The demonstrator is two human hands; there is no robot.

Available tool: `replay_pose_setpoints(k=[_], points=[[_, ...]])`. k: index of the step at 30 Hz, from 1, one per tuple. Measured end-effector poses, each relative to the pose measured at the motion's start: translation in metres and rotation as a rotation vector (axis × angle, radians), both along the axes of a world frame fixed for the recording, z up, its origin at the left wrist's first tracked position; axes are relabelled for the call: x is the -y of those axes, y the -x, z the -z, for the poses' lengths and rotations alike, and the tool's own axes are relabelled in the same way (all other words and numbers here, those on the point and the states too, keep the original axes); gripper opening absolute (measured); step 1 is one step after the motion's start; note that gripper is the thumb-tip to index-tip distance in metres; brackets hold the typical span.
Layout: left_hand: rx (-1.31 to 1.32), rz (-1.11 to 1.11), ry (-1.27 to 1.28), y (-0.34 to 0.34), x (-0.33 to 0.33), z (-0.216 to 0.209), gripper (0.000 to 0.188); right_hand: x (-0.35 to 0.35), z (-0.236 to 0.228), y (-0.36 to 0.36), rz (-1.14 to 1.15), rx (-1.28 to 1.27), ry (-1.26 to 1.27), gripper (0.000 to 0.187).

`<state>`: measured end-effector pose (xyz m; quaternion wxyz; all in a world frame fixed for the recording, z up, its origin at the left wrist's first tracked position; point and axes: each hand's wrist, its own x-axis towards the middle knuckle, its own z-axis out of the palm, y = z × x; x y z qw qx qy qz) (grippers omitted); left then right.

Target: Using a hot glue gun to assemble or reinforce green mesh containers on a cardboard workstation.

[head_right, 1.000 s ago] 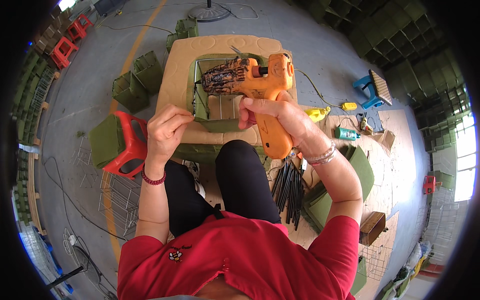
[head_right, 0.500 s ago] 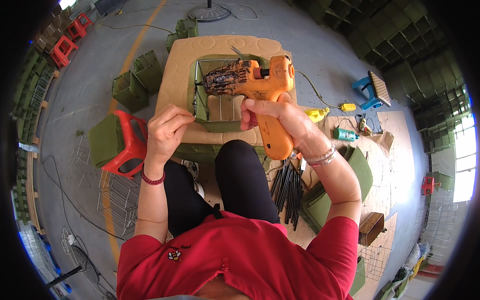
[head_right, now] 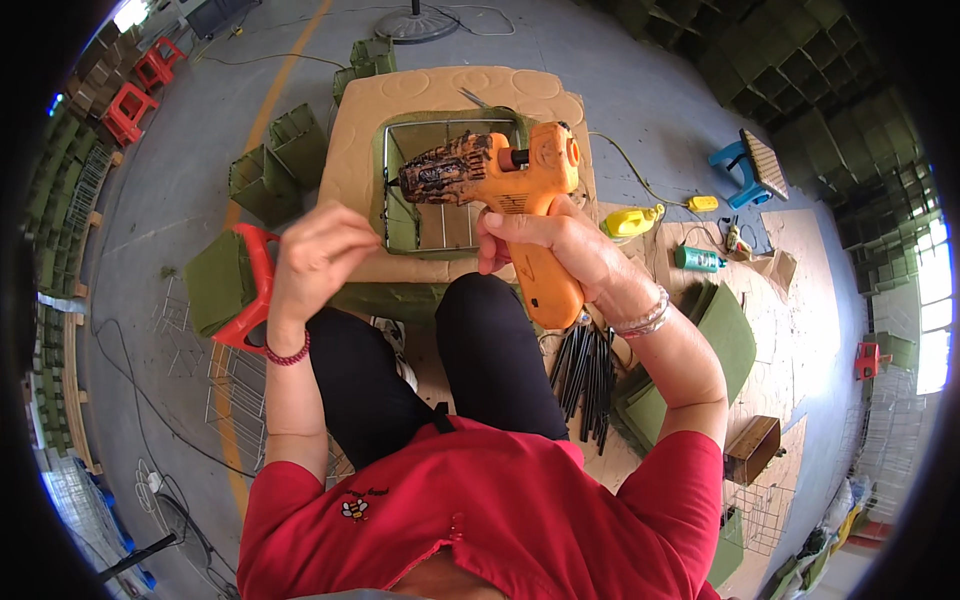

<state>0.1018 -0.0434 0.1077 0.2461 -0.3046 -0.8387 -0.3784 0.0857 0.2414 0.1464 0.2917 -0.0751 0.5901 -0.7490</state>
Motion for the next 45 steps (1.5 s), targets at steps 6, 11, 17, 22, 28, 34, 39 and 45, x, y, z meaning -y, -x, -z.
replay_pose_setpoints(k=[6,11,17,22,28,34,39,45], points=[[0.113,-0.155,-0.253,0.085,0.009,-0.015,0.016,0.004,-0.001,-0.001,-0.016,-0.004,-0.019,0.025],[0.297,-0.088,-0.029,0.106,-0.012,-0.016,0.033,-0.002,-0.001,-0.009,-0.016,-0.025,-0.011,0.026],[0.317,-0.071,0.031,0.097,-0.014,-0.019,0.024,-0.008,-0.002,-0.022,-0.039,-0.009,-0.007,0.029],[0.376,-0.110,0.184,0.091,-0.013,-0.026,0.028,-0.009,0.003,-0.029,-0.079,0.023,-0.028,0.032],[0.316,-0.134,0.130,0.079,-0.017,-0.025,0.027,-0.015,0.003,-0.041,-0.115,-0.058,-0.042,0.023],[0.292,-0.203,0.124,0.070,-0.021,-0.021,0.026,-0.014,0.004,-0.046,-0.069,0.001,-0.055,0.035],[0.282,-0.199,0.092,0.058,-0.017,-0.020,0.024,-0.014,0.007,-0.052,-0.076,-0.014,-0.062,0.035],[0.261,-0.212,0.035,0.050,-0.014,-0.015,0.021,-0.008,0.004,-0.057,-0.102,0.009,-0.102,0.034]])
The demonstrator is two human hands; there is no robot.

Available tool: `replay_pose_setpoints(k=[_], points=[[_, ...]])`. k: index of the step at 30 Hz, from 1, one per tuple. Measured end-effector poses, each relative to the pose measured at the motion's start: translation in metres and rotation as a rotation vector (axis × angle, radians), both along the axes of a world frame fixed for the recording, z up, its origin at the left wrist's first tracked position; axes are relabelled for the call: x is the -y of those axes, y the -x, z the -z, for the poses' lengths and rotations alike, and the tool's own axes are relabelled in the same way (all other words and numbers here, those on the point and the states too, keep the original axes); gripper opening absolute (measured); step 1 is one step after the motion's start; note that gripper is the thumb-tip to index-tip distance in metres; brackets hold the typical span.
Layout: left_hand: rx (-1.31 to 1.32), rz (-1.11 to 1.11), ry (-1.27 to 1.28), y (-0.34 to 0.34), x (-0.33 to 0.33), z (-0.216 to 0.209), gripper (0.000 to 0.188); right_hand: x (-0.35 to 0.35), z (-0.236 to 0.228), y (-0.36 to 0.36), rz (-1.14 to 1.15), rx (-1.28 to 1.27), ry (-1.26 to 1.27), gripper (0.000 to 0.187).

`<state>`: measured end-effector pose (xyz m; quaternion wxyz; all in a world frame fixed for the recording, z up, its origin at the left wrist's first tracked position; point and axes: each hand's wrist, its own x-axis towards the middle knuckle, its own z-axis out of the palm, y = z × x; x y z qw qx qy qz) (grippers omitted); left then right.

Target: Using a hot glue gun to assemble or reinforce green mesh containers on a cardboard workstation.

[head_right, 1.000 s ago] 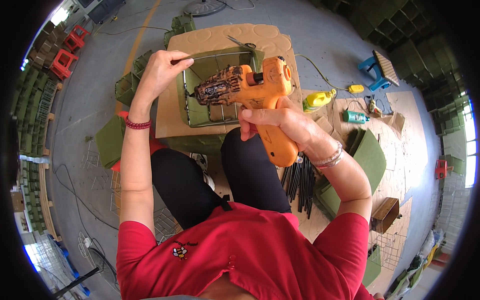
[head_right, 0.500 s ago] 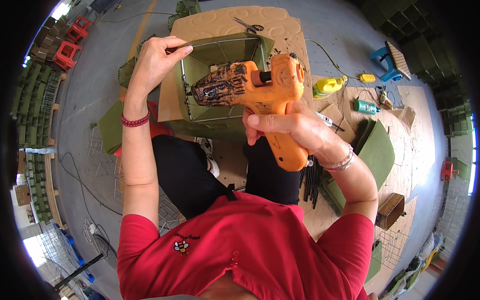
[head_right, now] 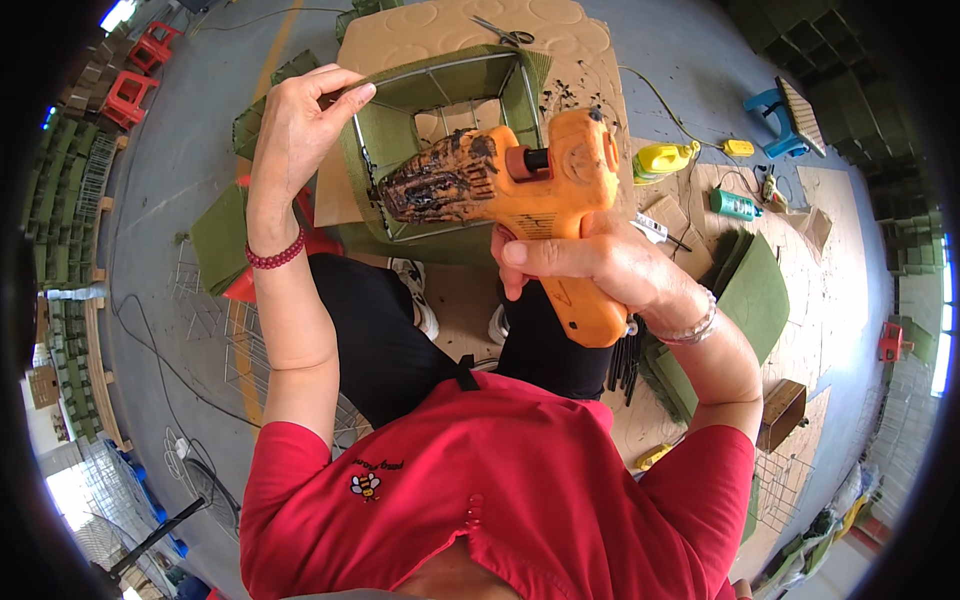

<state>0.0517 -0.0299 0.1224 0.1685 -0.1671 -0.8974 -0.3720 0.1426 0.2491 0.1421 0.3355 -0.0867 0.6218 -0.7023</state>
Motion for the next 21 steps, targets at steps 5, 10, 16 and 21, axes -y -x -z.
replay_pose_setpoints(k=[5,10,16,21], points=[[0.024,-0.039,0.013,-0.005,0.006,0.000,0.022,-0.001,-0.006,-0.011,0.073,0.030,-0.051,0.035],[-0.008,-0.027,0.010,-0.005,0.008,0.002,0.022,0.002,-0.012,-0.017,0.084,0.075,-0.094,0.036],[-0.020,-0.037,0.039,-0.010,0.006,0.001,0.021,-0.006,-0.010,-0.023,0.049,0.117,-0.142,0.037],[-0.071,-0.010,0.045,-0.014,0.000,0.000,0.018,-0.010,-0.015,-0.029,0.027,0.129,-0.213,0.039]])
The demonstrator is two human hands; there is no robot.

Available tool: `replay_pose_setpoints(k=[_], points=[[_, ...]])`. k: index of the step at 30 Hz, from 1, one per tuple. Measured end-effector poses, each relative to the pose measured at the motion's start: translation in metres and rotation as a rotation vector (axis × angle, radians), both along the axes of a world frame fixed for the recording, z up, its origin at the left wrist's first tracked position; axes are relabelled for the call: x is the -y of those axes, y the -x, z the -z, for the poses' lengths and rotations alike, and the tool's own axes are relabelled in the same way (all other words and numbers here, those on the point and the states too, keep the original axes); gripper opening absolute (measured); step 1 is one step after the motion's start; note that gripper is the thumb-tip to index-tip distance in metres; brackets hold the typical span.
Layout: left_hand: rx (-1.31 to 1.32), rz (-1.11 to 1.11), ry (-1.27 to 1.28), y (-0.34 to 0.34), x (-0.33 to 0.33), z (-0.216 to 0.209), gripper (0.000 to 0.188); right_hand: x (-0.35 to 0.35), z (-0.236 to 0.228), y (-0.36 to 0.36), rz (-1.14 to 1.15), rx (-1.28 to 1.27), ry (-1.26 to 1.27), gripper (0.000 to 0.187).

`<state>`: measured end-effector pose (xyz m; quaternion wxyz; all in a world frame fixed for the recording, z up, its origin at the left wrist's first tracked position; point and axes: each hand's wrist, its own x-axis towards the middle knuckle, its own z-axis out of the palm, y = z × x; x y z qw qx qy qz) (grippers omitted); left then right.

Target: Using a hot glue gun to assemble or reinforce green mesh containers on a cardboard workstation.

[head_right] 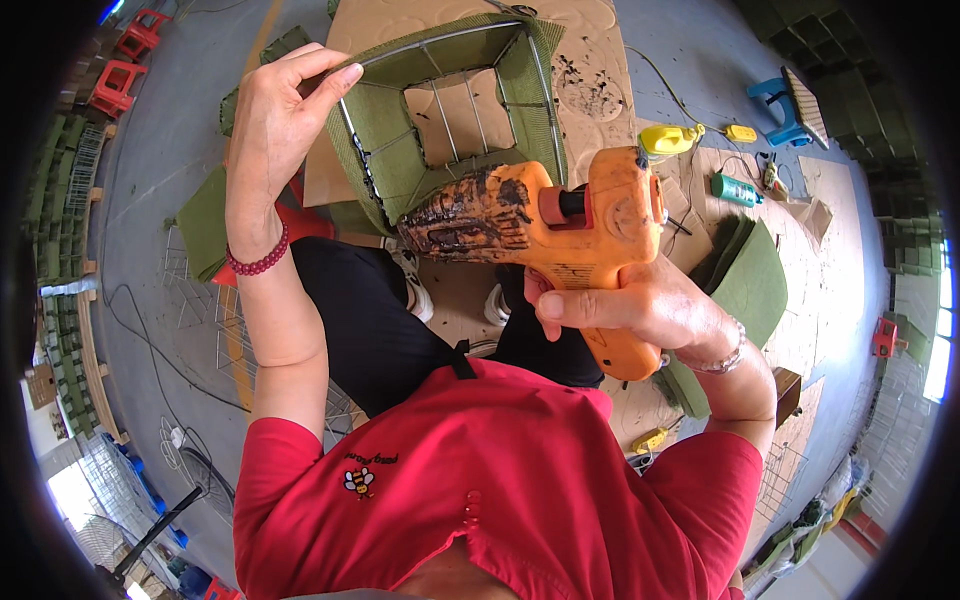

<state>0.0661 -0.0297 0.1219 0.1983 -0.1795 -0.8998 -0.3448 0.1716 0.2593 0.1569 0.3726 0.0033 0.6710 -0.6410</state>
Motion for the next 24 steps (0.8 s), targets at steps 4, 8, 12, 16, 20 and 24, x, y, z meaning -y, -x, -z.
replay_pose_setpoints(k=[4,8,12,16,20,24], points=[[-0.032,0.028,-0.010,-0.007,-0.004,-0.002,0.015,-0.005,-0.003,-0.006,-0.020,0.021,-0.032,0.039],[-0.005,0.040,0.006,-0.013,-0.006,-0.005,0.014,-0.011,0.003,-0.011,-0.017,0.105,-0.041,0.039],[-0.005,0.022,0.015,-0.019,-0.008,-0.006,0.013,-0.020,0.020,-0.008,-0.077,0.123,0.096,0.033],[-0.009,0.028,0.016,-0.020,-0.010,-0.005,0.013,-0.016,0.020,-0.007,-0.049,0.144,0.098,0.032],[-0.002,0.027,0.002,-0.020,-0.010,-0.004,0.013,-0.012,0.012,-0.011,-0.038,0.114,-0.018,0.037],[-0.009,0.030,0.007,-0.020,-0.010,-0.005,0.013,-0.011,0.013,-0.012,0.006,0.152,-0.005,0.039]])
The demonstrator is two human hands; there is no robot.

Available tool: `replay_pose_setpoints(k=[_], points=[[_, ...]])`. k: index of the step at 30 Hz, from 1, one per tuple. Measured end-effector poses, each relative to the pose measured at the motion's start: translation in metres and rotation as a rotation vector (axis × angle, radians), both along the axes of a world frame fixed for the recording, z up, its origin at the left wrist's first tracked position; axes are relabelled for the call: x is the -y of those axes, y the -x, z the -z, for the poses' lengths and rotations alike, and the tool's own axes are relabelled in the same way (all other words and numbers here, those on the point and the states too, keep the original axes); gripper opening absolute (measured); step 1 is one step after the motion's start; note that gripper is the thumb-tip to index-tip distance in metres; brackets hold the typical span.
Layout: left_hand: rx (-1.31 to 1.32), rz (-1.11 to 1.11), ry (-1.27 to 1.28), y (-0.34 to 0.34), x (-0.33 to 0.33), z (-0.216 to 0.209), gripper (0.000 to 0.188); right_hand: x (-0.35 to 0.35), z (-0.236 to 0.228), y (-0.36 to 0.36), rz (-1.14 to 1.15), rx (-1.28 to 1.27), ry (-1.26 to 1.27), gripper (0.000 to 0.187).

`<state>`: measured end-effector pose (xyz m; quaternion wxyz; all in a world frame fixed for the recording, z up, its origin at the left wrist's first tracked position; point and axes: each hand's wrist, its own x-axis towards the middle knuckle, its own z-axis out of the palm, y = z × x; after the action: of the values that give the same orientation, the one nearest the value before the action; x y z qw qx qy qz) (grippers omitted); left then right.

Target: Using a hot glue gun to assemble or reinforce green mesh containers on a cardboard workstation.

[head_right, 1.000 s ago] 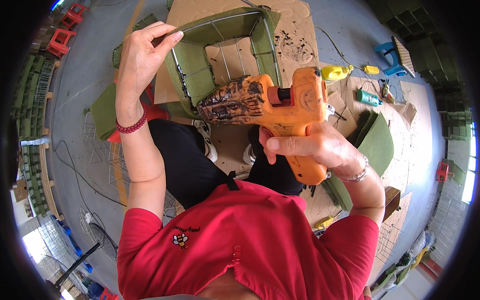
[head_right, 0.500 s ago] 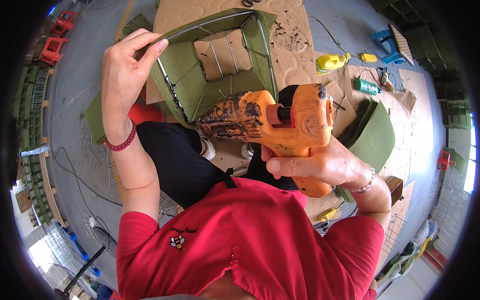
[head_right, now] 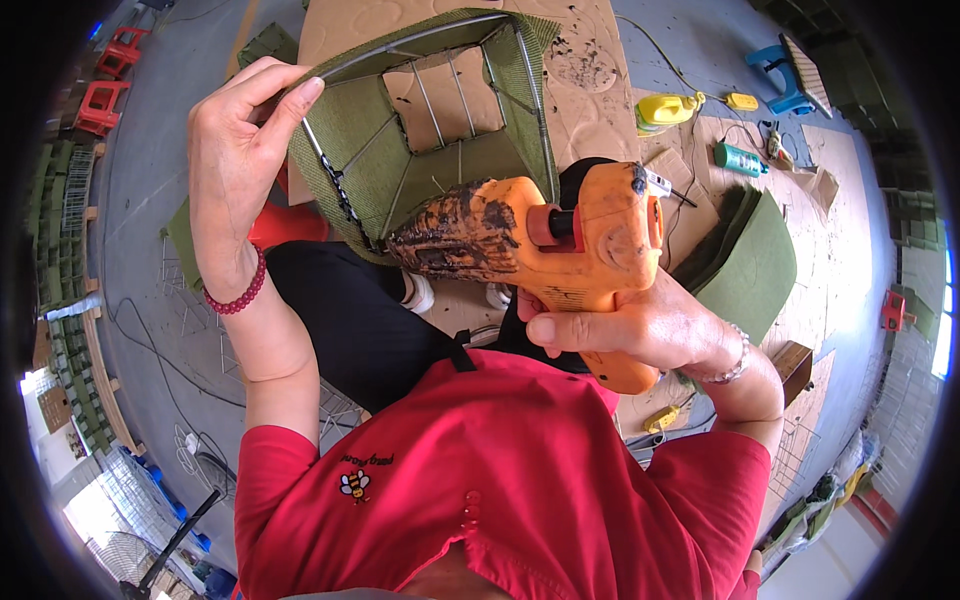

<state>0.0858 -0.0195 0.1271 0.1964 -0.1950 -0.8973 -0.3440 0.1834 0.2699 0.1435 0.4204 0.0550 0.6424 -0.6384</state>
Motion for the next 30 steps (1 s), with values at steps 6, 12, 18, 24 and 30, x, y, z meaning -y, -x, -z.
replay_pose_setpoints(k=[6,12,18,24,30], points=[[-0.001,0.001,0.004,0.000,-0.001,0.001,0.014,0.000,-0.003,-0.003,-0.041,-0.035,0.007,0.042],[-0.007,-0.012,0.015,0.001,-0.001,0.001,0.014,-0.007,0.001,-0.008,-0.012,-0.016,-0.003,0.041],[-0.031,0.012,0.042,0.002,0.000,0.003,0.017,-0.012,0.002,-0.013,0.046,-0.038,-0.044,0.043],[-0.009,-0.035,0.052,0.001,-0.004,-0.001,0.017,-0.024,0.004,-0.014,0.024,0.032,0.018,0.036],[-0.004,-0.037,0.071,0.000,-0.004,-0.001,0.017,-0.030,0.006,-0.018,0.052,-0.005,0.037,0.037]])
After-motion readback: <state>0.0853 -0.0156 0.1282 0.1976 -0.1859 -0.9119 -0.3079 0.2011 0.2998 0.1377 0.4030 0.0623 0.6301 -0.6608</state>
